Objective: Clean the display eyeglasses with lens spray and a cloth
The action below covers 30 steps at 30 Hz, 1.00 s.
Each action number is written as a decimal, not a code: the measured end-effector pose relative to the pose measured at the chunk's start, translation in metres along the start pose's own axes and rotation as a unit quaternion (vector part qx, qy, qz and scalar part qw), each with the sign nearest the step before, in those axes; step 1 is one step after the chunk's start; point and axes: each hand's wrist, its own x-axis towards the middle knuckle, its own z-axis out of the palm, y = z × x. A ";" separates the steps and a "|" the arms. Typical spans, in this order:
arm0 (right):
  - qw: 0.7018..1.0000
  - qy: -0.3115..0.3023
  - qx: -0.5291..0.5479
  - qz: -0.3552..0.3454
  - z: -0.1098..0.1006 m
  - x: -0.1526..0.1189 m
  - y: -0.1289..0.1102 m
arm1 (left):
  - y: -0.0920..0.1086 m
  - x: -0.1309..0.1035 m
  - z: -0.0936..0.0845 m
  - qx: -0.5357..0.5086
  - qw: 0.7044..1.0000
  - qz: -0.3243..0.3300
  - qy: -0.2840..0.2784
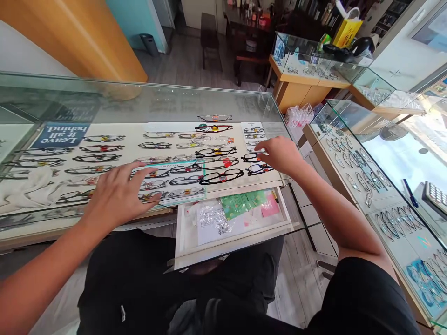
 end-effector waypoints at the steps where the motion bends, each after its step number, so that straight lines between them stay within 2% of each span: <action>1: 1.000 -0.014 -0.025 0.011 0.003 0.008 0.008 | -0.001 0.000 0.001 -0.005 1.000 0.006 -0.003; 4: 0.995 -0.051 -0.079 0.022 0.018 0.023 0.017 | -0.006 0.001 0.005 -0.024 0.999 0.028 -0.015; 8: 0.992 -0.074 -0.101 0.026 0.031 0.030 0.015 | -0.012 0.005 0.012 -0.043 0.997 0.027 -0.059; 11: 0.993 -0.057 -0.097 0.038 0.028 0.031 0.015 | -0.013 0.008 0.014 -0.044 0.997 0.022 -0.066; 14: 0.996 0.004 -0.077 0.052 0.010 0.020 0.009 | -0.013 0.009 0.014 -0.040 0.996 0.025 -0.075; 18: 0.997 0.074 -0.015 0.023 -0.028 -0.021 -0.025 | -0.011 0.010 0.011 -0.015 0.994 0.029 -0.100; 20: 0.998 0.058 0.017 -0.026 -0.040 -0.048 -0.053 | -0.010 0.011 0.010 0.002 0.993 0.028 -0.111; 22: 0.995 -0.001 0.030 -0.090 -0.039 -0.070 -0.082 | -0.009 0.011 0.008 0.014 0.993 0.024 -0.118; 24: 0.985 -0.093 0.037 -0.143 -0.024 -0.083 -0.104 | -0.009 0.011 0.008 0.017 0.992 0.022 -0.121; 26: 0.966 -0.192 0.045 -0.167 0.003 -0.088 -0.116 | -0.009 0.011 0.008 0.012 0.992 0.024 -0.121; 28: 0.950 -0.262 0.052 -0.159 0.037 -0.085 -0.116 | -0.010 0.010 0.008 0.007 0.993 0.026 -0.118; 30: 0.941 -0.301 0.055 -0.144 0.072 -0.078 -0.106 | -0.010 0.009 0.009 0.006 0.993 0.027 -0.113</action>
